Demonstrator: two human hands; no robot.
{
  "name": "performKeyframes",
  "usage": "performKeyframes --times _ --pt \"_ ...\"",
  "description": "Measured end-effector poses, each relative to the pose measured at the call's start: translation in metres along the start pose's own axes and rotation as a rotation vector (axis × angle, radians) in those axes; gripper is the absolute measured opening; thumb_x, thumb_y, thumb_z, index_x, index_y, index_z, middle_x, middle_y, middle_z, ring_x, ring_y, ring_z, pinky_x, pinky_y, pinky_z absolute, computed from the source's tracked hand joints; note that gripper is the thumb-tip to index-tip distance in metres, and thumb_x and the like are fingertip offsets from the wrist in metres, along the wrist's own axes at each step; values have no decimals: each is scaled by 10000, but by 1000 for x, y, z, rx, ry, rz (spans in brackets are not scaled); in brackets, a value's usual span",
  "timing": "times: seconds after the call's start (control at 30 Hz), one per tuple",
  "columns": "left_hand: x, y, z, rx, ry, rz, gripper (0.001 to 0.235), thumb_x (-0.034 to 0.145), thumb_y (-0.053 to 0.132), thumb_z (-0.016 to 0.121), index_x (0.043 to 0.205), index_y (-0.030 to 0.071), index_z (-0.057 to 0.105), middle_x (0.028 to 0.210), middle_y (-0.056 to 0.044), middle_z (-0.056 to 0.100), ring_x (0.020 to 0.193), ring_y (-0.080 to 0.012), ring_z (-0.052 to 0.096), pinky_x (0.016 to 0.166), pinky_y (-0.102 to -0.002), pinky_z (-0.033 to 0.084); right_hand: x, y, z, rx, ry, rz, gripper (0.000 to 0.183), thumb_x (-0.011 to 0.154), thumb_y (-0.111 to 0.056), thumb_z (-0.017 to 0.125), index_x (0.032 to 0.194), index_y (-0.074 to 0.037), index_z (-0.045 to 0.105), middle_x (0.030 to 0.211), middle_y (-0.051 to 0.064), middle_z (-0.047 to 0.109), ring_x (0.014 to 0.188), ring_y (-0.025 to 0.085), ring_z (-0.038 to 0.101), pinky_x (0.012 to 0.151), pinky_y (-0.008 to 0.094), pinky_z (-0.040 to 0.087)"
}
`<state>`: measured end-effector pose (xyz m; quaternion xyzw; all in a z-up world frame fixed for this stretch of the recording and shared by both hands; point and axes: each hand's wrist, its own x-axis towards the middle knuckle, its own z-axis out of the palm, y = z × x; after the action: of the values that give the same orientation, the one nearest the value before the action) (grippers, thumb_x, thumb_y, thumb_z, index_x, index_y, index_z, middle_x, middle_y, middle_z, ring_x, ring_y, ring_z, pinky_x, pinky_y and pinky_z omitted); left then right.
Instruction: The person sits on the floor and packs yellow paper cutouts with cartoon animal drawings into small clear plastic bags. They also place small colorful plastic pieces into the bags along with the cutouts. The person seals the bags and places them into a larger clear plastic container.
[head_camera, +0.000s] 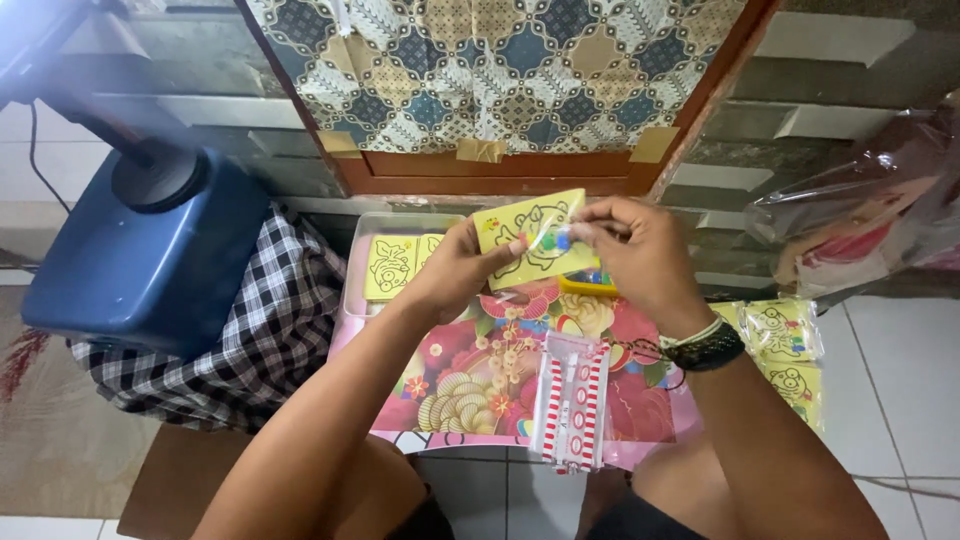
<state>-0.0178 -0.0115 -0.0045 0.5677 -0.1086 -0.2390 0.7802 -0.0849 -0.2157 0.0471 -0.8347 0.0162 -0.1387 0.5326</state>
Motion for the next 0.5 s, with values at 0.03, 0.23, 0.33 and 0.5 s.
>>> performKeyframes --times 0.03,0.23,0.33,0.5 --pt "2 -1 -2 0 2 1 286 916 67 737 1143 -16 584 900 -175 741 717 -265 761 514 -382 653 -1 -4 0 1 -2 -1 177 915 1 711 1062 -73 773 907 113 783 794 86 624 708 265 549" --pt "9 -3 -16 -97 112 16 293 886 34 772 1105 -36 591 882 -240 745 690 -342 766 468 -458 642 -6 -20 -5 67 -193 -149 301 1032 -88 508 1254 66 640 1160 290 731 1148 381 701 1000 513 523" --pt "9 0 -18 -145 135 11 325 879 31 767 1134 -45 581 899 -256 739 699 -384 761 477 -499 652 -3 -6 -5 -24 -78 -258 251 955 -107 722 1172 17 714 1035 175 774 1021 275 725 973 420 503" --pt "13 -6 -24 -180 143 66 334 875 10 762 1150 -54 583 909 -289 731 711 -428 754 490 -542 647 4 10 -15 -323 128 -344 210 901 -303 860 1064 -185 802 1172 31 648 1210 248 498 1103 412 336"
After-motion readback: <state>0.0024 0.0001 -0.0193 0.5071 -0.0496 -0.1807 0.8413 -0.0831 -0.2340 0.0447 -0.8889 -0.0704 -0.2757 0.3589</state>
